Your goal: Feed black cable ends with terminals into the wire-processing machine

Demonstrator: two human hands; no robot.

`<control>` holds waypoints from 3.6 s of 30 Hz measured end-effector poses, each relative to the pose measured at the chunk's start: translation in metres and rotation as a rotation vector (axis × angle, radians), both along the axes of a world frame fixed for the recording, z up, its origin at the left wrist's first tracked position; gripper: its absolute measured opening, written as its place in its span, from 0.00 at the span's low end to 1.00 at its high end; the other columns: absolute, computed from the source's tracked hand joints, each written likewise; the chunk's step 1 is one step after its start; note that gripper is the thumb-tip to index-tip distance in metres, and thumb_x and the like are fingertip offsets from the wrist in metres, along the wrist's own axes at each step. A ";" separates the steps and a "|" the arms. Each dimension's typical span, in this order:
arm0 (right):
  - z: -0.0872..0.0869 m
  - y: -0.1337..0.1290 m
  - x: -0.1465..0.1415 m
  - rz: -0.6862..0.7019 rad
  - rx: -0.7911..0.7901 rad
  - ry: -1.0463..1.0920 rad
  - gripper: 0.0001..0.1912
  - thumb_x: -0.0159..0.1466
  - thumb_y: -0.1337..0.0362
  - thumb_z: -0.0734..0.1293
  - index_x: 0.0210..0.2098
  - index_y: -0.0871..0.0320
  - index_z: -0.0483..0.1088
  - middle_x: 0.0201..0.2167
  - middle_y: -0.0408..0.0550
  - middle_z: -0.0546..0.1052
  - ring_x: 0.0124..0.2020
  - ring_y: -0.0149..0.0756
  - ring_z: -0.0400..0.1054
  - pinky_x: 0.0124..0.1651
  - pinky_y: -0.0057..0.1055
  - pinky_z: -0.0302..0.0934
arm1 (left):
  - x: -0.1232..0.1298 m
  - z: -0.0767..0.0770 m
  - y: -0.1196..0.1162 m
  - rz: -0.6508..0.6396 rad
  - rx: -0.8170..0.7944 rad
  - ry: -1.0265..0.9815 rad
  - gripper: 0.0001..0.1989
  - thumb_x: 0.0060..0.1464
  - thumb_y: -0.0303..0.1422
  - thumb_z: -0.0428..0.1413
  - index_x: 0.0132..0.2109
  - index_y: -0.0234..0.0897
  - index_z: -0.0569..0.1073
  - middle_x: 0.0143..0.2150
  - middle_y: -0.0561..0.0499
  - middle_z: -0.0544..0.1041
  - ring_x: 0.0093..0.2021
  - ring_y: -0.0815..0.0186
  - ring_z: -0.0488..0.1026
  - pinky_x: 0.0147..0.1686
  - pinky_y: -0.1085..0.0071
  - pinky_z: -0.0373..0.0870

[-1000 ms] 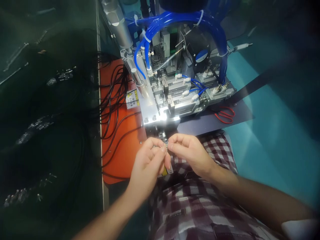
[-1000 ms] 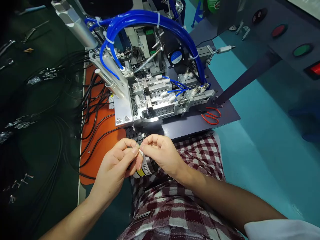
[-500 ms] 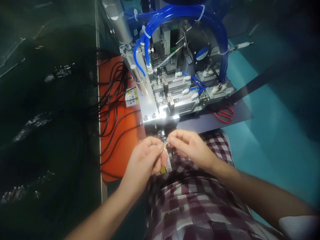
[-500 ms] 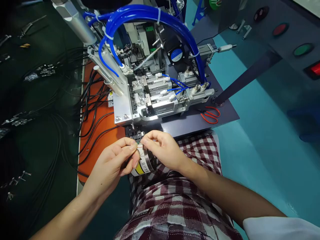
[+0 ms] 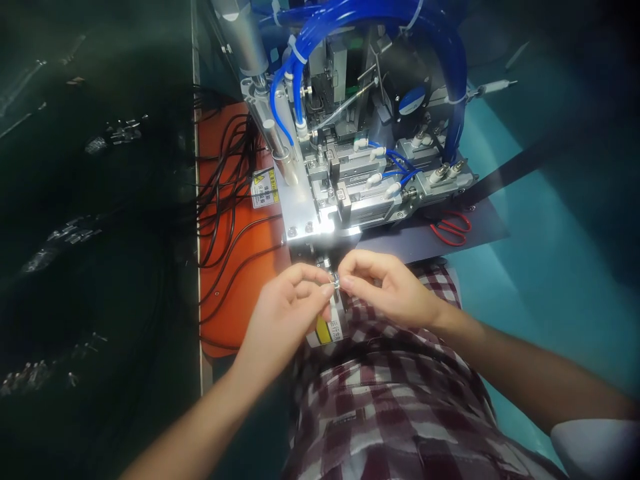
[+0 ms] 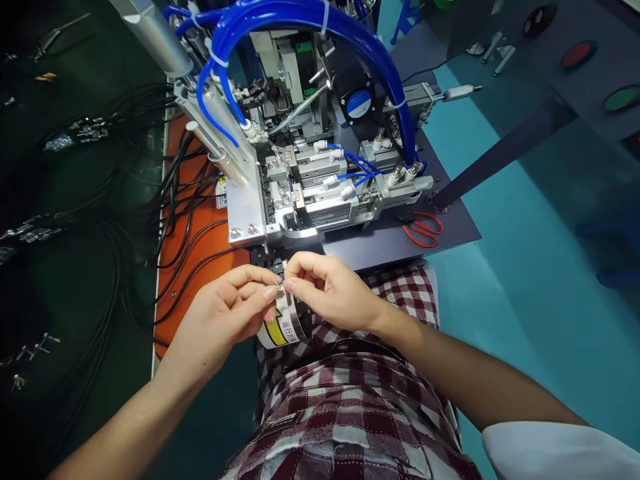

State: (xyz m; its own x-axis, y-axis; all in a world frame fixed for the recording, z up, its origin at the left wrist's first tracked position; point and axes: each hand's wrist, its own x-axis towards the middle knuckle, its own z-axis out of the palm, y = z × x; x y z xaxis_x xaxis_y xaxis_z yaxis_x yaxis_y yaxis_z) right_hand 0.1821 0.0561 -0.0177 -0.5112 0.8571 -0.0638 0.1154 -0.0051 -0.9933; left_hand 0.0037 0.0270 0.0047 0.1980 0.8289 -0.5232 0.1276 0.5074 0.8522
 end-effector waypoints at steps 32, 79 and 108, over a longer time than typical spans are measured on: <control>-0.031 0.013 -0.023 -0.286 -0.297 0.029 0.13 0.62 0.58 0.65 0.26 0.59 0.65 0.19 0.37 0.63 0.20 0.25 0.54 0.24 0.26 0.52 | -0.013 -0.040 0.015 -0.183 0.961 0.699 0.11 0.58 0.22 0.51 0.44 0.34 0.76 0.34 0.49 0.71 0.33 0.69 0.71 0.33 0.73 0.70; -0.033 0.007 -0.017 -0.363 -0.296 -0.004 0.09 0.60 0.59 0.67 0.31 0.59 0.69 0.21 0.39 0.65 0.20 0.26 0.55 0.22 0.25 0.51 | -0.007 -0.040 0.014 -0.146 1.009 0.783 0.11 0.58 0.22 0.51 0.43 0.33 0.77 0.32 0.51 0.68 0.30 0.70 0.69 0.31 0.74 0.68; -0.027 0.006 -0.023 -0.364 -0.394 -0.113 0.09 0.62 0.61 0.64 0.28 0.59 0.65 0.15 0.34 0.61 0.16 0.24 0.53 0.19 0.24 0.48 | -0.009 -0.038 0.015 -0.301 1.121 0.884 0.15 0.54 0.18 0.48 0.42 0.26 0.77 0.32 0.45 0.70 0.31 0.65 0.69 0.26 0.73 0.69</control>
State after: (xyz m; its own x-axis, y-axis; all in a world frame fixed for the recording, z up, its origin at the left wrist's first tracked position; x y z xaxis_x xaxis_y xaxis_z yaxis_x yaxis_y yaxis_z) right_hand 0.1586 0.0625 -0.0446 -0.1578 0.8774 -0.4532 0.1422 -0.4339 -0.8897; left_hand -0.0055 0.0420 -0.0329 0.3973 0.8618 0.3153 0.7881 -0.4964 0.3639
